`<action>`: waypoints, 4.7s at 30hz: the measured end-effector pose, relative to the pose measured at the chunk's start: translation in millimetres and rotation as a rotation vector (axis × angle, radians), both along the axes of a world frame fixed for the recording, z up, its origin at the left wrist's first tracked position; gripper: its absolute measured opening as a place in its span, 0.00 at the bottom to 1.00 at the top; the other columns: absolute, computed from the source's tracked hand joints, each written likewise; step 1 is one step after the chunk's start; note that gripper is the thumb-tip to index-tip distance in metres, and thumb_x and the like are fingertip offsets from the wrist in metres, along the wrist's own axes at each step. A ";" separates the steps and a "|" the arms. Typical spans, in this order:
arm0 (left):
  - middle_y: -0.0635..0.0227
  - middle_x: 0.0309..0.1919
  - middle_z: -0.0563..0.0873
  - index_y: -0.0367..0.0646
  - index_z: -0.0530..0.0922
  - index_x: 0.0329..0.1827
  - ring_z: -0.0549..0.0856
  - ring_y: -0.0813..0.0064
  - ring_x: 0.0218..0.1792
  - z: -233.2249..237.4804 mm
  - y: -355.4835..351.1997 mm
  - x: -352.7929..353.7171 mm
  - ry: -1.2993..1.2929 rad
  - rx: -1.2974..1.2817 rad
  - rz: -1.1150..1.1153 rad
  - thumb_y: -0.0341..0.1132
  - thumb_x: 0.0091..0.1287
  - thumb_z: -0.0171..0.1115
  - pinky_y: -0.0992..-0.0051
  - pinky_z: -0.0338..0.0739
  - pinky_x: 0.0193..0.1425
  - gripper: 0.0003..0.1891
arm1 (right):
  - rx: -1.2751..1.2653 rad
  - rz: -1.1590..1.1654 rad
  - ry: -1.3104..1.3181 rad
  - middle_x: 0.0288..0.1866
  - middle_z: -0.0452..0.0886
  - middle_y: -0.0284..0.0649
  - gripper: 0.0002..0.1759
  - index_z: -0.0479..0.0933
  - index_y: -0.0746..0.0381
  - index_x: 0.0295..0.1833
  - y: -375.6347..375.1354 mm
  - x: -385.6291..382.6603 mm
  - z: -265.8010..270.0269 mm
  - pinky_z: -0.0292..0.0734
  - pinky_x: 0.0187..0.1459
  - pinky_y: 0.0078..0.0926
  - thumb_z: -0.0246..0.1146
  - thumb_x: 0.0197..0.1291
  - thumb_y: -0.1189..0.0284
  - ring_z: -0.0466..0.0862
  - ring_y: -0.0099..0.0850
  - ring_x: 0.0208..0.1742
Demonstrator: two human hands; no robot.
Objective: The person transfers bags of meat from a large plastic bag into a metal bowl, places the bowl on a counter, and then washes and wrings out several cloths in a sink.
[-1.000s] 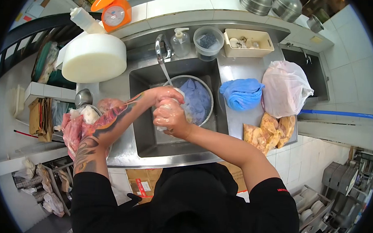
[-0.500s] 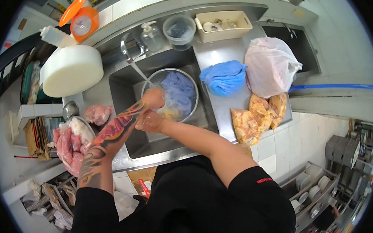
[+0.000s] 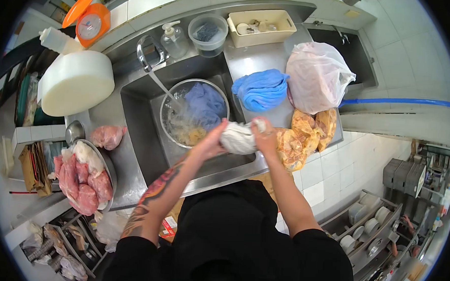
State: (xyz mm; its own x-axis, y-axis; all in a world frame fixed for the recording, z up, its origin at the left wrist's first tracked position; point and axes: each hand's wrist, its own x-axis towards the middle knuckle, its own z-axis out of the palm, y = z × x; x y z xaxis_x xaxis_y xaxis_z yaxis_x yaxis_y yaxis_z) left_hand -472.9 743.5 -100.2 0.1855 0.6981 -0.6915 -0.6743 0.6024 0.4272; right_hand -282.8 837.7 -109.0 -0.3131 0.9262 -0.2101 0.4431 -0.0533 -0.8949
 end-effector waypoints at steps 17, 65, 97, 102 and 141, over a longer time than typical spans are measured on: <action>0.61 0.54 0.84 0.39 0.78 0.63 0.84 0.66 0.56 -140.3 -104.2 -12.1 0.640 0.071 0.353 0.46 0.77 0.59 0.66 0.79 0.58 0.21 | 0.536 -0.168 -0.342 0.51 0.70 0.66 0.61 0.41 0.56 0.85 23.7 -47.1 -25.8 0.59 0.67 0.56 0.73 0.55 0.57 0.69 0.57 0.52; 0.53 0.39 0.84 0.40 0.84 0.49 0.84 0.48 0.41 -89.1 -43.1 -99.9 1.720 0.635 0.056 0.36 0.63 0.70 0.51 0.78 0.46 0.14 | -0.134 0.570 0.176 0.31 0.80 0.35 0.07 0.81 0.65 0.38 -19.5 -153.4 -62.2 0.73 0.39 0.26 0.69 0.63 0.72 0.78 0.26 0.36; 0.79 0.38 0.81 0.42 0.82 0.49 0.75 0.85 0.42 -39.1 -57.8 -93.1 0.573 0.483 0.239 0.39 0.77 0.60 0.80 0.70 0.50 0.10 | 0.136 0.324 0.168 0.30 0.81 0.32 0.31 0.82 0.66 0.41 -5.2 -141.2 77.1 0.72 0.37 0.29 0.57 0.73 0.45 0.75 0.23 0.32; 0.68 0.41 0.83 0.41 0.80 0.55 0.81 0.72 0.43 -159.9 -65.7 -83.4 1.006 0.403 -0.022 0.37 0.73 0.63 0.72 0.75 0.51 0.13 | 0.296 0.230 0.002 0.25 0.79 0.52 0.27 0.76 0.68 0.31 -18.7 -177.6 -28.6 0.72 0.32 0.40 0.60 0.73 0.54 0.78 0.43 0.26; 0.55 0.56 0.87 0.44 0.76 0.69 0.87 0.58 0.53 -232.9 -146.4 -107.4 1.082 0.147 -0.106 0.45 0.70 0.65 0.64 0.79 0.59 0.27 | 0.368 0.626 0.124 0.36 0.84 0.42 0.06 0.83 0.68 0.45 -35.3 -166.7 229.7 0.74 0.38 0.27 0.66 0.65 0.77 0.82 0.30 0.35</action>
State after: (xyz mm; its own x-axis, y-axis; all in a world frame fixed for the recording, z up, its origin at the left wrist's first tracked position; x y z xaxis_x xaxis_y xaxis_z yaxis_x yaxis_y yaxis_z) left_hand -580.4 597.1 -333.1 -0.4053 0.8035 -0.4361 0.1530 0.5299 0.8341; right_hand -449.5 802.3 120.6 -0.8077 0.5699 0.1513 0.1864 0.4901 -0.8515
